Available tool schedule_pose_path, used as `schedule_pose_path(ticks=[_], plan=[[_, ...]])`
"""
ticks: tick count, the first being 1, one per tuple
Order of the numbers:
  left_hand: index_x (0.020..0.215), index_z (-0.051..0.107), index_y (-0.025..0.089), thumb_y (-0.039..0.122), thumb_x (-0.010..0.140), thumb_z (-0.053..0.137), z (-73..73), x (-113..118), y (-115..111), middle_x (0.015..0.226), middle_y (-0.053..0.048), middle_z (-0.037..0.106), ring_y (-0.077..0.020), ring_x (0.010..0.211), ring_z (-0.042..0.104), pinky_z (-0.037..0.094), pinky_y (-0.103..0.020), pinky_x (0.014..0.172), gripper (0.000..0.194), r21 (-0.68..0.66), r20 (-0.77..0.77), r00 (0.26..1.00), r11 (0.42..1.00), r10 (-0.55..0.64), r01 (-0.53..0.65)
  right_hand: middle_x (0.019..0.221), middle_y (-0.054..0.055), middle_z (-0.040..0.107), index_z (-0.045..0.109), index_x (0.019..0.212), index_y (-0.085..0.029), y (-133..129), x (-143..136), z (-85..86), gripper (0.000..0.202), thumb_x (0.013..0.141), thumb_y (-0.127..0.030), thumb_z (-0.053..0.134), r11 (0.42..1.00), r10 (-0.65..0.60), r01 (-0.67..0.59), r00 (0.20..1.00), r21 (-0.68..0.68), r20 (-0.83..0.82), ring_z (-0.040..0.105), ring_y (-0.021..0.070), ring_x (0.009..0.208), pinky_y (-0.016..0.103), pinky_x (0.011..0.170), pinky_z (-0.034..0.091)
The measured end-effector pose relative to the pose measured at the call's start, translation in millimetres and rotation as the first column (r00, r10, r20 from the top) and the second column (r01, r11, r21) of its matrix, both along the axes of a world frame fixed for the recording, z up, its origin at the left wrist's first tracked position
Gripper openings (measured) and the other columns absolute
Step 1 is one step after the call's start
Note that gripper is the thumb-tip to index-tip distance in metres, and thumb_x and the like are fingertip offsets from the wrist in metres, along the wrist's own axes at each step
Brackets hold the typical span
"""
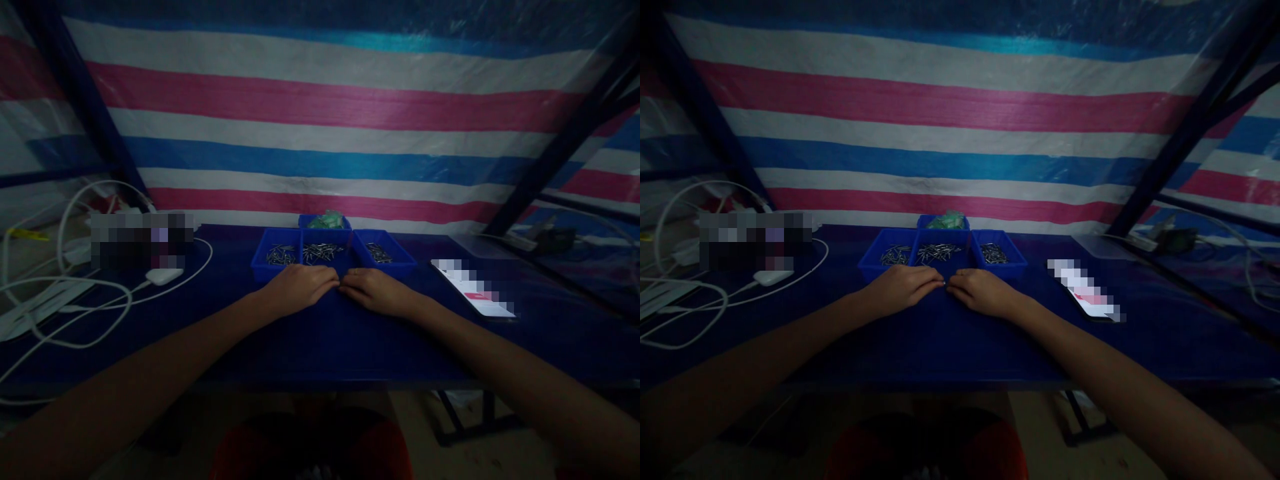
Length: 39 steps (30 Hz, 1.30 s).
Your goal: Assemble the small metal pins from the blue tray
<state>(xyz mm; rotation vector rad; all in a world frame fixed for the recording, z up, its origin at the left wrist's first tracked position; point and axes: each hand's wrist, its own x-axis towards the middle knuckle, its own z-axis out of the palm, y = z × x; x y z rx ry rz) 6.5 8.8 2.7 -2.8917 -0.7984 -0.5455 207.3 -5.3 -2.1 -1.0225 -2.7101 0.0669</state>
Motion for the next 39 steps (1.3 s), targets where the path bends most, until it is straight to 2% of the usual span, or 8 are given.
schedule_pose_path(ticks=[4, 12, 18, 24, 26, 29, 33, 39], plan=[[0.093, 0.054, 0.016, 0.027, 0.091, 0.034, -1.2, 2, -2, 0.087, -0.003, 0.061, -0.0118, 0.080, 0.058, 0.044, -0.021, 0.068, 0.023, 0.007, 0.020, 0.999, 0.999, -0.039, 0.039, 0.079, 0.006, 0.056, 0.058, 0.093, -0.013, -1, -1, -1.4, 0.024, 0.088, -0.023, 0.037, 1.000, 0.017, -0.017, 1.000, -0.006, 0.011, 0.052, 0.0131, 0.070, 0.026, 0.065, 0.038], [0.088, 0.054, 0.016, 0.031, 0.089, 0.035, -1.3, -2, 3, 0.072, -0.004, 0.062, -0.0143, 0.060, 0.058, 0.039, -0.024, 0.052, 0.024, 0.039, -0.122, 0.980, 0.987, 0.157, -0.153, 0.079, 0.006, 0.057, 0.058, 0.091, -0.014, 2, 9, 9.7, 0.023, 0.088, -0.024, 0.037, 0.998, -0.056, 0.058, 0.997, 0.031, -0.050, 0.052, 0.0139, 0.072, 0.028, 0.067, 0.038], [0.086, 0.054, 0.017, 0.030, 0.088, 0.035, -10.2, 0, 6, 0.074, -0.004, 0.063, -0.0148, 0.063, 0.059, 0.038, -0.024, 0.051, 0.024, 0.010, -0.186, 0.977, 0.995, 0.102, -0.102, 0.080, 0.006, 0.056, 0.057, 0.093, -0.015, -7, 2, 13.0, 0.024, 0.089, -0.026, 0.036, 0.999, 0.003, 0.000, 0.996, 0.035, -0.084, 0.052, 0.0136, 0.075, 0.027, 0.071, 0.039], [0.090, 0.053, 0.017, 0.026, 0.089, 0.032, -8.9, -1, 6, 0.075, -0.004, 0.063, -0.0157, 0.063, 0.059, 0.039, -0.025, 0.053, 0.024, -0.022, -0.179, 0.978, 0.993, 0.109, -0.115, 0.083, 0.006, 0.058, 0.057, 0.094, -0.015, -2, 5, 12.0, 0.023, 0.088, -0.025, 0.037, 0.998, -0.011, 0.017, 0.996, 0.067, -0.093, 0.053, 0.0147, 0.078, 0.028, 0.072, 0.039], [0.089, 0.053, 0.016, 0.027, 0.089, 0.031, -7.0, -1, 4, 0.075, -0.004, 0.063, -0.0155, 0.065, 0.059, 0.040, -0.026, 0.055, 0.024, -0.044, -0.139, 0.982, 0.989, 0.131, -0.138, 0.081, 0.007, 0.058, 0.057, 0.093, -0.015, 0, 7, 9.9, 0.022, 0.088, -0.025, 0.038, 0.999, -0.021, 0.024, 0.998, 0.049, -0.060, 0.053, 0.0150, 0.076, 0.028, 0.070, 0.039], [0.090, 0.052, 0.017, 0.028, 0.091, 0.030, -3.9, 2, -1, 0.080, -0.003, 0.062, -0.0143, 0.074, 0.058, 0.042, -0.026, 0.064, 0.025, -0.088, 0.018, 0.989, 0.986, 0.144, -0.142, 0.080, 0.007, 0.059, 0.057, 0.089, -0.014, 1, 6, 6.1, 0.021, 0.087, -0.024, 0.038, 0.999, -0.032, 0.032, 0.999, 0.017, -0.025, 0.053, 0.0149, 0.073, 0.027, 0.068, 0.039], [0.094, 0.054, 0.018, 0.029, 0.090, 0.035, -3.4, 6, -4, 0.090, -0.002, 0.059, -0.0120, 0.083, 0.056, 0.043, -0.024, 0.073, 0.022, -0.105, 0.164, 0.986, 0.994, 0.021, -0.004, 0.075, 0.004, 0.058, 0.056, 0.084, -0.014, 0, 2, 2.0, 0.022, 0.088, -0.025, 0.037, 0.999, -0.034, 0.033, 0.998, -0.020, -0.054, 0.052, 0.0126, 0.066, 0.025, 0.063, 0.037], [0.093, 0.057, 0.016, 0.024, 0.086, 0.044, -9.6, 6, 2, 0.090, -0.003, 0.059, -0.0117, 0.082, 0.055, 0.043, -0.024, 0.074, 0.016, -0.104, 0.232, 0.970, 0.989, -0.080, 0.106, 0.072, 0.005, 0.057, 0.058, 0.084, -0.012, 1, -1, -2.0, 0.028, 0.089, -0.030, 0.036, 0.999, 0.008, -0.011, 0.996, -0.036, -0.086, 0.052, 0.0128, 0.064, 0.025, 0.062, 0.037]])
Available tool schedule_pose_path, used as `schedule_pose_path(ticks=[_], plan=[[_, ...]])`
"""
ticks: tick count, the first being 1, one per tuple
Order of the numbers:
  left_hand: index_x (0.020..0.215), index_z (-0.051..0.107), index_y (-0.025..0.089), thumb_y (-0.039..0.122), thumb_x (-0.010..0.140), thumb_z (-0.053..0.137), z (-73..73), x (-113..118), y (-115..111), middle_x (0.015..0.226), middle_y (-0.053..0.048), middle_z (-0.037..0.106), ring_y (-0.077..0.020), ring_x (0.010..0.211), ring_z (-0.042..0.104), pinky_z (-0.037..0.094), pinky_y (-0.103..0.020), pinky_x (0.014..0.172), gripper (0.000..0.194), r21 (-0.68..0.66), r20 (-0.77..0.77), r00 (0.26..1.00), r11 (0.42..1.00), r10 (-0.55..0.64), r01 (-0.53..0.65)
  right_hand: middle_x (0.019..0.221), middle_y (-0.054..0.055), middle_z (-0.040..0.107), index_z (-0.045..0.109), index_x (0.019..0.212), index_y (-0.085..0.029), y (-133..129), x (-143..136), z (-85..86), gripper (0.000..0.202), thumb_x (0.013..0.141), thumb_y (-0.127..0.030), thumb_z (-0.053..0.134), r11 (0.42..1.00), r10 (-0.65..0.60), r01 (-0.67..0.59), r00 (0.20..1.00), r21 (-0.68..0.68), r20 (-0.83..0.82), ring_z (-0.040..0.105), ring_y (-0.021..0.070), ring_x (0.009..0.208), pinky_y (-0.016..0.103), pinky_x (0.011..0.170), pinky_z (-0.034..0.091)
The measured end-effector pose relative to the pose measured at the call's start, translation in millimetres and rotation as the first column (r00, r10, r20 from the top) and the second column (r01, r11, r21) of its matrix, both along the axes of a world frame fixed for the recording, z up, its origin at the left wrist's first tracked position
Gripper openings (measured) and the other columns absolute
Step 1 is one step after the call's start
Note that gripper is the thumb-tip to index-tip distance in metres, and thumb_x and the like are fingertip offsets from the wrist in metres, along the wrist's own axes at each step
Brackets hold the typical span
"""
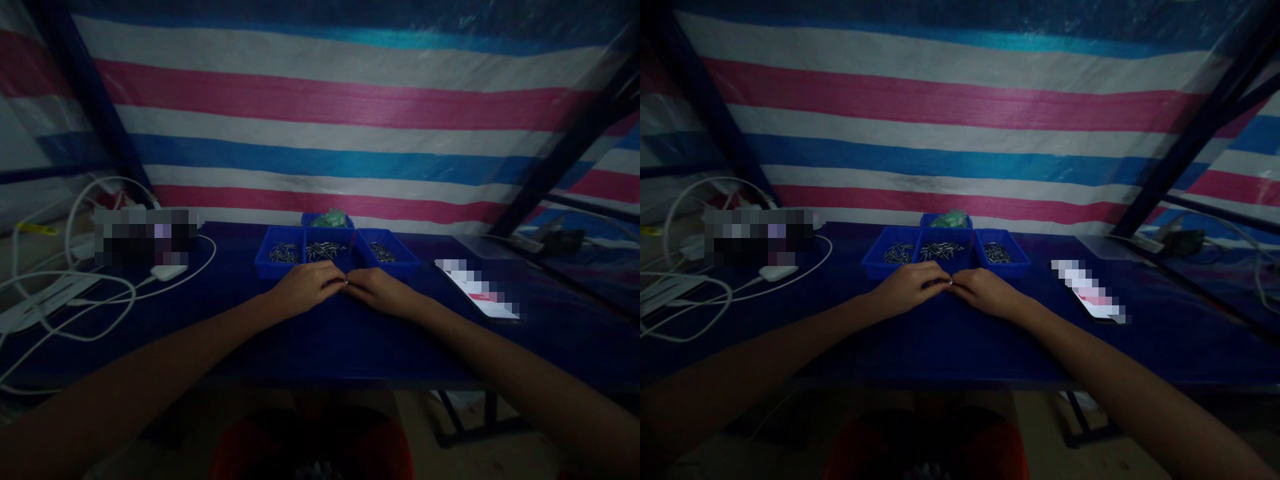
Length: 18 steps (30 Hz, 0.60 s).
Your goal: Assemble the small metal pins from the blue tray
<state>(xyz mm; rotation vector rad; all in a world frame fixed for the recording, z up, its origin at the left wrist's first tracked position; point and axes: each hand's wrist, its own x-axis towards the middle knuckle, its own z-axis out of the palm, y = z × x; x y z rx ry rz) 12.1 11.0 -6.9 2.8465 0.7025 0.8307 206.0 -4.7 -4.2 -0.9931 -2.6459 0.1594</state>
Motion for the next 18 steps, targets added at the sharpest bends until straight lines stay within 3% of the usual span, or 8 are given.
schedule_pose_path(ticks=[7, 12, 18], plan=[[0.091, 0.053, 0.017, 0.024, 0.081, 0.045, 6.4, 1, -8, 0.088, -0.001, 0.058, -0.0105, 0.079, 0.055, 0.042, -0.022, 0.070, 0.014, -0.002, 0.018, 1.000, 1.000, 0.023, -0.023, 0.076, 0.004, 0.059, 0.058, 0.087, -0.014, -4, -1, 5.7, 0.023, 0.087, -0.029, 0.040, 0.996, 0.031, -0.034, 0.999, -0.082, -0.037, 0.054, 0.0128, 0.067, 0.024, 0.063, 0.038], [0.085, 0.052, 0.018, 0.026, 0.080, 0.042, 11.1, -3, -7, 0.075, 0.001, 0.059, -0.0115, 0.065, 0.055, 0.038, -0.023, 0.057, 0.013, 0.080, -0.197, 0.964, 0.983, 0.178, -0.165, 0.081, 0.004, 0.061, 0.057, 0.098, -0.016, -5, 4, 16.7, 0.024, 0.086, -0.031, 0.042, 0.996, -0.043, 0.041, 0.998, -0.076, -0.034, 0.056, 0.0140, 0.072, 0.026, 0.066, 0.039], [0.085, 0.051, 0.018, 0.027, 0.084, 0.039, 8.2, -3, -5, 0.080, 0.000, 0.059, -0.0123, 0.068, 0.056, 0.037, -0.022, 0.055, 0.015, 0.146, -0.311, 0.930, 0.977, 0.196, -0.157, 0.080, 0.005, 0.061, 0.058, 0.091, -0.015, -5, 4, 13.8, 0.024, 0.088, -0.027, 0.037, 0.999, 0.004, -0.001, 0.998, -0.046, 0.059, 0.055, 0.0133, 0.070, 0.025, 0.065, 0.038]])
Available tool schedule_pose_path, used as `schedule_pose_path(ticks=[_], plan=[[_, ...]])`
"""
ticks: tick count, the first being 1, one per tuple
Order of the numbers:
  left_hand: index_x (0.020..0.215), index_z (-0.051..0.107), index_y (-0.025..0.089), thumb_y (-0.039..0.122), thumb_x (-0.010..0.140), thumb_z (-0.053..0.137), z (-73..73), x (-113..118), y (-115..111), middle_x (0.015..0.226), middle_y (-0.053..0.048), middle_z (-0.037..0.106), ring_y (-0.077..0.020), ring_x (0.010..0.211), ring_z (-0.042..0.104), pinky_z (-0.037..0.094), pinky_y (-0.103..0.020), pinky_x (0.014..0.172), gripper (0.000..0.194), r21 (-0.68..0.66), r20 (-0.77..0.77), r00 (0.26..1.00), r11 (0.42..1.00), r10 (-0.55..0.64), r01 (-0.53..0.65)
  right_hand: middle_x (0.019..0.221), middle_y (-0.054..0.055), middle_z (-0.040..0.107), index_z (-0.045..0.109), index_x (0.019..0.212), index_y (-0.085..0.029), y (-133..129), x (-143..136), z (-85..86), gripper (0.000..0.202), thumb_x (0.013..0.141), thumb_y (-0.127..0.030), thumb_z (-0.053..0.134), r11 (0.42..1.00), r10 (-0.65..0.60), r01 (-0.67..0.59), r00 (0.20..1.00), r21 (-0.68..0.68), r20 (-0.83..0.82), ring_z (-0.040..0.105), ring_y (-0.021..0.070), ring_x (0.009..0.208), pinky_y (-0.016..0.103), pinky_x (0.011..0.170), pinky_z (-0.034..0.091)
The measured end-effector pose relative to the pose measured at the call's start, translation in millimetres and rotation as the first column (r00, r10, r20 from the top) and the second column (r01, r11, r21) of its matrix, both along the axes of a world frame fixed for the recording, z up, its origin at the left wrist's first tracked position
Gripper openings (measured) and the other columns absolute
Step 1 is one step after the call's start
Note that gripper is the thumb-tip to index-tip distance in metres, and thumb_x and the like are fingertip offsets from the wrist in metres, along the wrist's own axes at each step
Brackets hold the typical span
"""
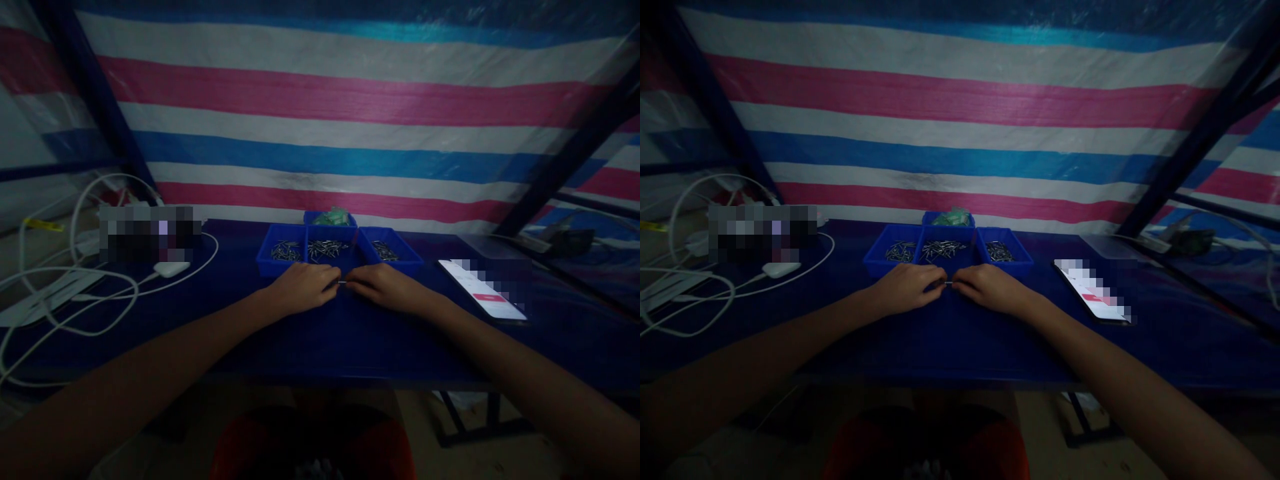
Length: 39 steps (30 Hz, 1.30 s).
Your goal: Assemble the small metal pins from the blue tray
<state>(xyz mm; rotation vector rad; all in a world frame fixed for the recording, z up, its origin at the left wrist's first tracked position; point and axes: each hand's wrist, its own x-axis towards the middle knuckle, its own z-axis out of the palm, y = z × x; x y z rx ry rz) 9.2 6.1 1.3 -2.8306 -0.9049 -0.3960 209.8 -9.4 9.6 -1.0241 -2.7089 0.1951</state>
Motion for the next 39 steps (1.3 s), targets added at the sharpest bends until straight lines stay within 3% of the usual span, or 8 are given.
schedule_pose_path(ticks=[6, 15, 39], plan=[[0.086, 0.053, 0.018, 0.030, 0.085, 0.037, -0.5, 0.4, -0.4, 0.080, -0.001, 0.060, -0.0133, 0.069, 0.056, 0.037, -0.023, 0.056, 0.020, 0.007, -0.021, 1.000, 1.000, 0.017, -0.017, 0.076, 0.005, 0.060, 0.056, 0.086, -0.016, 1.9, 0.7, -3.4, 0.022, 0.088, -0.027, 0.037, 0.999, -0.022, 0.021, 0.999, 0.037, 0.032, 0.054, 0.0128, 0.067, 0.024, 0.063, 0.037], [0.085, 0.054, 0.017, 0.026, 0.085, 0.032, 1.6, 0.6, -0.7, 0.079, -0.003, 0.062, -0.0136, 0.066, 0.056, 0.036, -0.025, 0.053, 0.023, -0.012, -0.046, 0.996, 0.997, 0.075, -0.076, 0.082, 0.006, 0.062, 0.056, 0.094, -0.015, 4.5, 4.9, -1.5, 0.023, 0.088, -0.024, 0.036, 0.992, -0.074, 0.069, 0.996, 0.101, 0.050, 0.056, 0.0147, 0.072, 0.025, 0.066, 0.037], [0.084, 0.052, 0.017, 0.024, 0.083, 0.041, -0.8, -1.4, 3.7, 0.079, -0.002, 0.060, -0.0135, 0.065, 0.056, 0.034, -0.024, 0.051, 0.013, -0.025, -0.080, 0.995, 0.998, 0.053, -0.055, 0.075, 0.003, 0.059, 0.052, 0.087, -0.017, 3.3, 3.9, -3.2, 0.011, 0.082, -0.020, 0.044, 0.998, -0.057, 0.056, 0.997, 0.029, 0.052, 0.053, 0.0124, 0.065, 0.023, 0.060, 0.035]])
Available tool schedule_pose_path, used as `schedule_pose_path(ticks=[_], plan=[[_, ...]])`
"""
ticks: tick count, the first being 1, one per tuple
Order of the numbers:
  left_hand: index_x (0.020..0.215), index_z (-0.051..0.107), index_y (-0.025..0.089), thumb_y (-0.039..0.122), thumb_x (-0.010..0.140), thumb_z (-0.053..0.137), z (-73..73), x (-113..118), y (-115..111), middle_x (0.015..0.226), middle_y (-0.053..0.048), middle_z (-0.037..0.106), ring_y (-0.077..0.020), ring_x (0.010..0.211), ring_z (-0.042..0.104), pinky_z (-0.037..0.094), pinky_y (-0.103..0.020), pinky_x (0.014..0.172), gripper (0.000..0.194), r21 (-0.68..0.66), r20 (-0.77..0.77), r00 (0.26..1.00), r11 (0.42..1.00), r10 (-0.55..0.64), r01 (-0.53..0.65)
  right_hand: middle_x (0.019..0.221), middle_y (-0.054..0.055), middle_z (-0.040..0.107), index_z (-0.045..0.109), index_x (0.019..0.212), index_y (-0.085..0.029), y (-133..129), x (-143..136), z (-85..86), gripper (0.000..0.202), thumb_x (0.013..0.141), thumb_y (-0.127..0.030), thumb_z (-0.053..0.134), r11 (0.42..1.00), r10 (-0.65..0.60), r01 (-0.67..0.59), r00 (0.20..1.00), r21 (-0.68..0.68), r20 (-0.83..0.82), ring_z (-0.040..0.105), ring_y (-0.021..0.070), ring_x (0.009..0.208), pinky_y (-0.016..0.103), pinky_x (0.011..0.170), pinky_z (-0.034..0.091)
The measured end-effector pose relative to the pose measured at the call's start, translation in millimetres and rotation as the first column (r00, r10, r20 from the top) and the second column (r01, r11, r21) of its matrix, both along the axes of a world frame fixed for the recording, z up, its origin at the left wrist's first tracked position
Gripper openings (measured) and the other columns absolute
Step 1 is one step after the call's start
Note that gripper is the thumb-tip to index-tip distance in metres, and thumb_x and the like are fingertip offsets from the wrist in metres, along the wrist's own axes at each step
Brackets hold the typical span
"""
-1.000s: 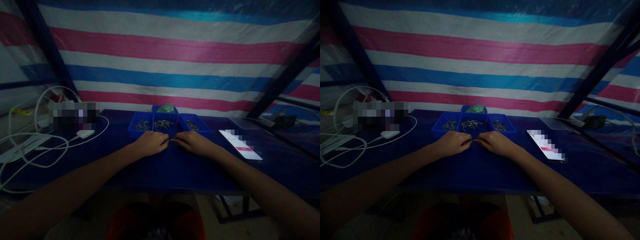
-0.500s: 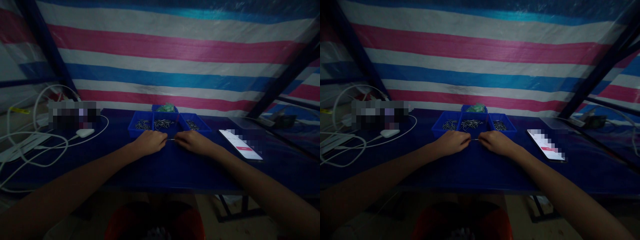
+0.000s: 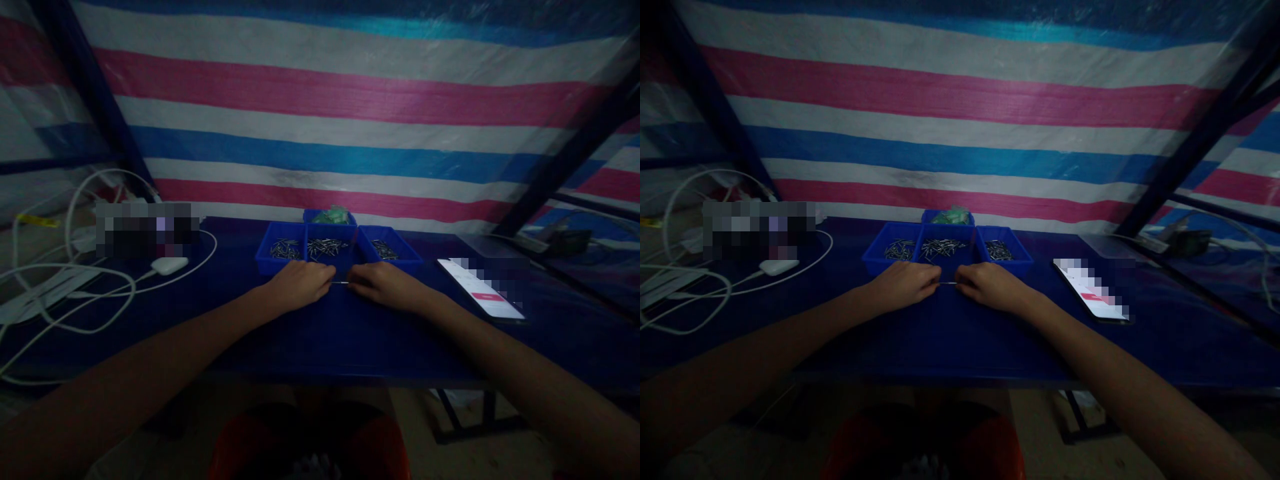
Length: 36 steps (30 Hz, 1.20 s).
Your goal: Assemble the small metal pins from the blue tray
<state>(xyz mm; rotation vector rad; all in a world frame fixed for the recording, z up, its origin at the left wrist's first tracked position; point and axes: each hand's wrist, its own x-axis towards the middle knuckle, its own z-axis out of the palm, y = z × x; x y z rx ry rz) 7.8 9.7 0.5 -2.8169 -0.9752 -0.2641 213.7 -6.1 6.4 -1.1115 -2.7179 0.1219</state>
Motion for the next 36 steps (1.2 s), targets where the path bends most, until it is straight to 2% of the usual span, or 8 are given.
schedule_pose_path(ticks=[12, 16, 21, 30, 36], plan=[[0.086, 0.051, 0.017, 0.029, 0.085, 0.039, 2.0, 0.5, -2.5, 0.079, -0.002, 0.061, -0.0132, 0.064, 0.056, 0.032, -0.023, 0.049, 0.017, 0.033, 0.008, 1.000, 0.999, 0.003, -0.003, 0.070, 0.003, 0.056, 0.050, 0.085, -0.016, -2.5, -1.1, 2.4, 0.013, 0.084, -0.020, 0.038, 1.000, -0.025, 0.025, 1.000, 0.010, 0.007, 0.051, 0.0118, 0.061, 0.024, 0.058, 0.033], [0.086, 0.051, 0.017, 0.028, 0.087, 0.034, 4.1, 1.7, -5.1, 0.076, -0.003, 0.061, -0.0136, 0.062, 0.056, 0.032, -0.024, 0.049, 0.020, 0.044, 0.025, 1.000, 0.999, 0.002, -0.003, 0.069, 0.004, 0.056, 0.052, 0.087, -0.015, -1.0, -0.7, 2.2, 0.020, 0.088, -0.023, 0.033, 0.999, -0.035, 0.035, 0.999, 0.028, 0.006, 0.051, 0.0119, 0.060, 0.024, 0.058, 0.033], [0.087, 0.052, 0.016, 0.028, 0.088, 0.033, 5.2, 2.5, -5.8, 0.076, -0.004, 0.061, -0.0136, 0.061, 0.056, 0.034, -0.025, 0.051, 0.023, 0.020, 0.026, 0.999, 0.999, 0.042, -0.043, 0.072, 0.004, 0.059, 0.054, 0.088, -0.016, 0.1, 0.3, 2.1, 0.021, 0.087, -0.030, 0.038, 0.999, -0.037, 0.037, 0.999, 0.027, 0.008, 0.052, 0.0128, 0.062, 0.024, 0.058, 0.034], [0.087, 0.052, 0.017, 0.029, 0.088, 0.031, 1.4, 1.3, -3.0, 0.076, -0.004, 0.061, -0.0140, 0.060, 0.056, 0.034, -0.025, 0.051, 0.024, 0.033, 0.037, 0.999, 0.999, 0.036, -0.037, 0.072, 0.005, 0.059, 0.055, 0.084, -0.016, -0.3, -0.8, 1.6, 0.024, 0.089, -0.027, 0.034, 0.999, -0.041, 0.040, 0.999, 0.029, 0.016, 0.054, 0.0132, 0.064, 0.025, 0.060, 0.034], [0.090, 0.053, 0.015, 0.029, 0.089, 0.028, 0.7, 1.6, -2.7, 0.074, -0.006, 0.061, -0.0147, 0.058, 0.055, 0.035, -0.026, 0.052, 0.029, 0.022, 0.029, 0.998, 0.998, 0.064, -0.065, 0.074, 0.005, 0.060, 0.053, 0.097, -0.016, 0.9, 1.3, 1.3, 0.022, 0.086, -0.029, 0.040, 0.994, -0.097, 0.097, 0.995, 0.041, -0.007, 0.054, 0.0139, 0.064, 0.024, 0.058, 0.034]])
